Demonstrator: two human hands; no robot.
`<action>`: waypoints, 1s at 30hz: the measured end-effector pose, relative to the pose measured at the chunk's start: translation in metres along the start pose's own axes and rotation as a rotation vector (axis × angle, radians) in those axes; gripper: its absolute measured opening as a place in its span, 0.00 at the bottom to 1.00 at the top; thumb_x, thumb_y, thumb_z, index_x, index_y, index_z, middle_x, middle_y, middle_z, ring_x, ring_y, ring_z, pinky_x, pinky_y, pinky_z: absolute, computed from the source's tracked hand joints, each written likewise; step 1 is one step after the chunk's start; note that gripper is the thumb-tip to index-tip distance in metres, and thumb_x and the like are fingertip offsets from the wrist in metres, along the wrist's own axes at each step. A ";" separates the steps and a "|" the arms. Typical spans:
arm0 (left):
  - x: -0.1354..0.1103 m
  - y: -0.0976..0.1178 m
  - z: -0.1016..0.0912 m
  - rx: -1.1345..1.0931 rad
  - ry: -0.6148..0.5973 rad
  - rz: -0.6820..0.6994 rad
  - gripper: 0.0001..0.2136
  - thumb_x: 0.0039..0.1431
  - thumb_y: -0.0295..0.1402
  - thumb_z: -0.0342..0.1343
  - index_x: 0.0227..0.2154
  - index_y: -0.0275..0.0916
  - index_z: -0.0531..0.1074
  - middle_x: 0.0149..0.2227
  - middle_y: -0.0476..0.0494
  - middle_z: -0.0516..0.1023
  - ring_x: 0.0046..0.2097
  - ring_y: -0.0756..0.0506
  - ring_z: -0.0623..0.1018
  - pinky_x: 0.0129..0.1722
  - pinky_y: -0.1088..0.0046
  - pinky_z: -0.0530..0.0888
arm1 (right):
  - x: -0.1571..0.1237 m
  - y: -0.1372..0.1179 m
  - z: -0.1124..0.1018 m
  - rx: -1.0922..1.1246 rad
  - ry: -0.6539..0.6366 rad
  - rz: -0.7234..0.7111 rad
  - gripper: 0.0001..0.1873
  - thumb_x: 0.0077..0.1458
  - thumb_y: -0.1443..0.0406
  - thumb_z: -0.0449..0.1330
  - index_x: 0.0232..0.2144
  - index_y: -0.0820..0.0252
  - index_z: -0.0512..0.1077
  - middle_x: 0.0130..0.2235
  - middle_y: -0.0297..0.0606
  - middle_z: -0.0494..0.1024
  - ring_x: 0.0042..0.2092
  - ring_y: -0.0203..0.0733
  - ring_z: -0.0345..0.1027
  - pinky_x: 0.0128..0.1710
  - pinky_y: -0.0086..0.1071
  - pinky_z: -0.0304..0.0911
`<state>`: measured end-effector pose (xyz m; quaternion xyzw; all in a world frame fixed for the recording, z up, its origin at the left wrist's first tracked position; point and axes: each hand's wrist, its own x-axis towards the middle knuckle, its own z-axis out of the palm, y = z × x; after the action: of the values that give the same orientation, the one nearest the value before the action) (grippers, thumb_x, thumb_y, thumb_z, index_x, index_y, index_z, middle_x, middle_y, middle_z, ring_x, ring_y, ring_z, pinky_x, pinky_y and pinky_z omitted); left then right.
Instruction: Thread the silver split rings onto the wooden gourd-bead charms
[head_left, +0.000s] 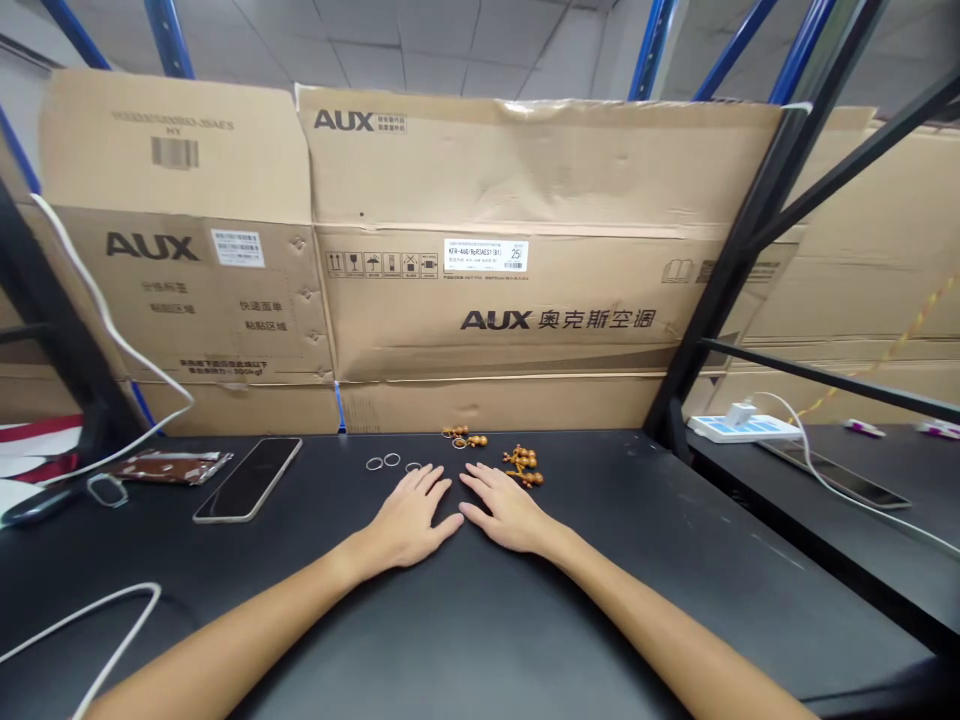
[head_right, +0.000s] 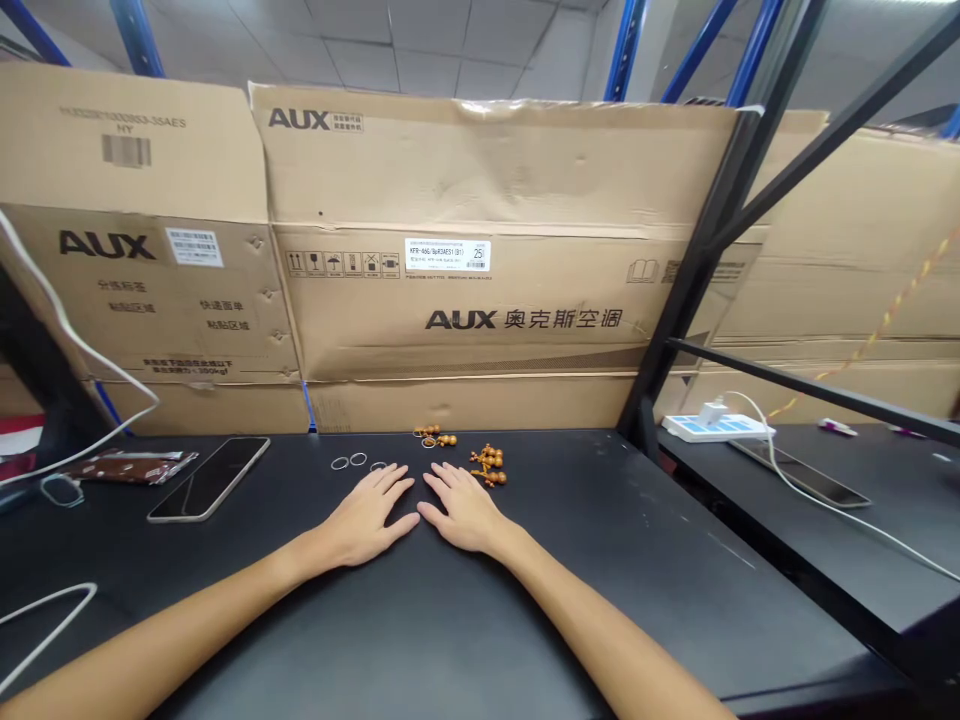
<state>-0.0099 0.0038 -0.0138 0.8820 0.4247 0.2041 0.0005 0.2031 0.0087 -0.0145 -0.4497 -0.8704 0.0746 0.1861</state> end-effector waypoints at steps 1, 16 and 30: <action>0.001 -0.002 0.000 0.015 -0.005 -0.039 0.30 0.60 0.52 0.43 0.56 0.33 0.64 0.62 0.33 0.60 0.63 0.35 0.57 0.62 0.54 0.54 | 0.000 0.000 0.000 -0.004 -0.004 0.002 0.30 0.62 0.52 0.46 0.60 0.63 0.59 0.63 0.48 0.55 0.65 0.50 0.45 0.63 0.48 0.42; 0.004 -0.008 -0.003 0.006 -0.060 -0.100 0.30 0.62 0.51 0.40 0.56 0.32 0.64 0.62 0.34 0.59 0.63 0.38 0.59 0.61 0.61 0.57 | -0.001 0.001 -0.001 0.007 0.000 -0.003 0.31 0.62 0.49 0.44 0.60 0.61 0.58 0.63 0.46 0.55 0.65 0.49 0.44 0.63 0.45 0.42; 0.007 -0.016 0.001 0.040 -0.063 -0.198 0.37 0.60 0.55 0.39 0.58 0.26 0.60 0.62 0.28 0.58 0.64 0.35 0.57 0.62 0.58 0.54 | -0.001 0.002 -0.010 -0.125 0.105 -0.009 0.27 0.60 0.54 0.51 0.56 0.62 0.64 0.61 0.47 0.61 0.62 0.52 0.50 0.59 0.44 0.49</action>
<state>-0.0179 0.0193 -0.0149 0.8416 0.5134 0.1666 0.0162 0.2090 0.0086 -0.0062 -0.4599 -0.8643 -0.0043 0.2035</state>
